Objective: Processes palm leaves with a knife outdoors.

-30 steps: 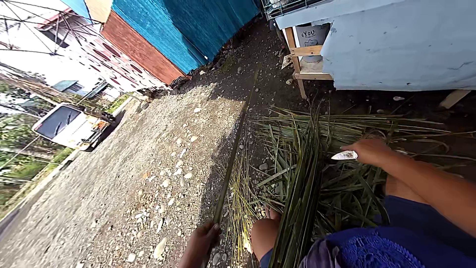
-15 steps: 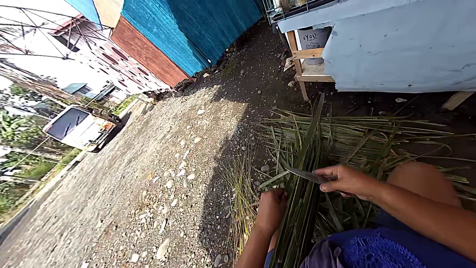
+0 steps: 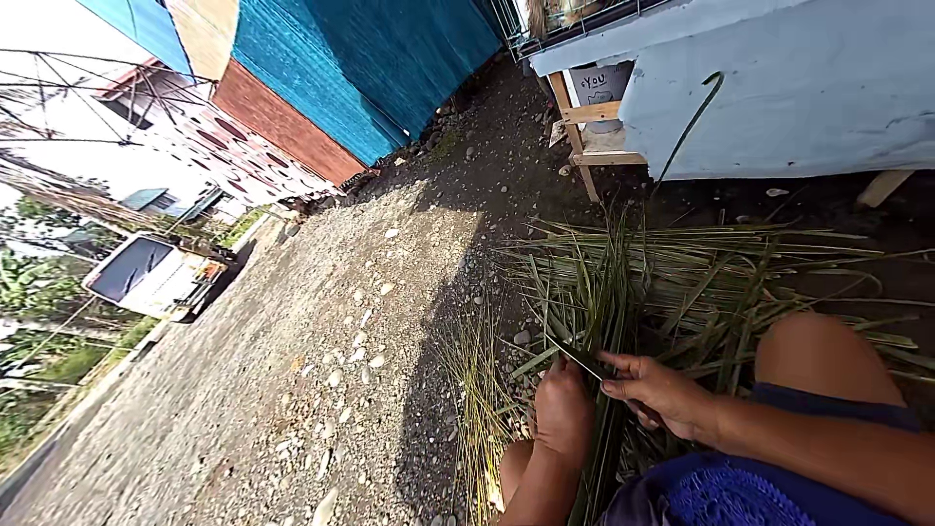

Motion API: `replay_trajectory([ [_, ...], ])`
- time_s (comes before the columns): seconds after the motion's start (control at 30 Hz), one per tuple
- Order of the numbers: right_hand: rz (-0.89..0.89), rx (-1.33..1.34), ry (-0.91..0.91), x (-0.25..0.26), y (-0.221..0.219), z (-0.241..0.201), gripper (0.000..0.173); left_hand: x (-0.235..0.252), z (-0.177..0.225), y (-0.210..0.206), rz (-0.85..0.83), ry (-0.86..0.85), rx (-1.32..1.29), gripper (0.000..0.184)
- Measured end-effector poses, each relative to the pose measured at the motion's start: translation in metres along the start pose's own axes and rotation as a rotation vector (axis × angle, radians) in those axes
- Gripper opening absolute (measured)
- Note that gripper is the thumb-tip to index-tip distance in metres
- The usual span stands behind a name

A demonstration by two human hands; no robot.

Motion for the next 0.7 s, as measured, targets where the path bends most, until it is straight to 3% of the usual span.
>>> replay_trajectory([
  [0.27, 0.203, -0.032, 0.069, 0.011, -0.001, -0.001, 0.046, -0.005, 0.012, -0.008, 0.053, -0.056, -0.033, 0.02],
  [0.43, 0.236, -0.197, 0.305, 0.02, 0.009, 0.009, 0.039, -0.004, 0.009, -0.005, 0.083, -0.078, -0.095, 0.019],
  [0.7, 0.414, 0.041, 0.28, 0.035, 0.043, -0.005, 0.038, -0.018, -0.031, -0.016, 0.229, -0.242, -0.141, 0.023],
])
Point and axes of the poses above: each hand's wrist, its own x-axis towards the middle knuckle, its own y-axis out of the back of the hand, z = x × y, the point moved 1 cm from there along x, towards the middle knuckle, and after that the axes turned 15 degrees about y, right-handed, at the moved point
